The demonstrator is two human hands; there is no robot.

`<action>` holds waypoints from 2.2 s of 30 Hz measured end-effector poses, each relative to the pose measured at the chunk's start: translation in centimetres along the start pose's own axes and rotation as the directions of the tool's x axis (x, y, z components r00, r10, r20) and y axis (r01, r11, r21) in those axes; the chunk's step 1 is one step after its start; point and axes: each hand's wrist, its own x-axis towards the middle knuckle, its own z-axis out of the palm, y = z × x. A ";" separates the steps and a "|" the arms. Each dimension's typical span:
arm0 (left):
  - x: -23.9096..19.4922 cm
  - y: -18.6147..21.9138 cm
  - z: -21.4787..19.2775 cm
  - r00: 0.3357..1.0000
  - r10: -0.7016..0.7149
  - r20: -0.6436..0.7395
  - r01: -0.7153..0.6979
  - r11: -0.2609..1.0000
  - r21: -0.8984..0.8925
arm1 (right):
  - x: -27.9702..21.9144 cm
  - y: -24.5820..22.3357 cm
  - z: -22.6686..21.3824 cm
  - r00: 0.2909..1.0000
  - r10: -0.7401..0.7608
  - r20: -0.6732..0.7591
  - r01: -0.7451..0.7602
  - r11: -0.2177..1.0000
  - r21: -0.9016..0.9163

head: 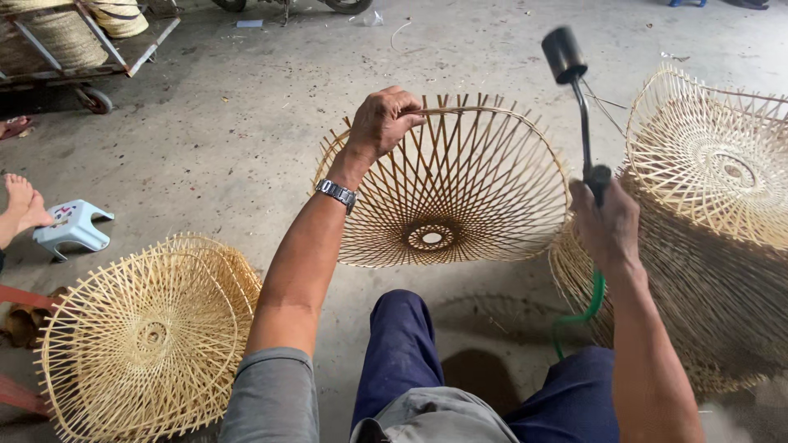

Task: The person uses a handheld torch to apply heat to a woven bamboo basket. They rotate the basket to treat different sections, then place it on a stack of similar baskets.

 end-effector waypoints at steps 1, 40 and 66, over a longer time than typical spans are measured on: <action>0.0 -0.4 -0.7 1.000 0.029 -0.012 -0.029 0.999 0.022 | -0.8 0.1 0.3 0.998 0.063 0.025 -0.064 0.997 0.050; -6.1 -1.2 -8.1 0.989 0.003 -0.148 0.024 0.983 0.181 | -5.2 -5.8 3.0 0.878 0.197 0.437 -0.265 0.959 0.100; -8.7 -1.6 -11.1 0.987 -0.001 -0.163 0.013 0.997 0.072 | -5.9 -3.7 2.5 0.855 0.260 0.449 -0.331 0.940 0.084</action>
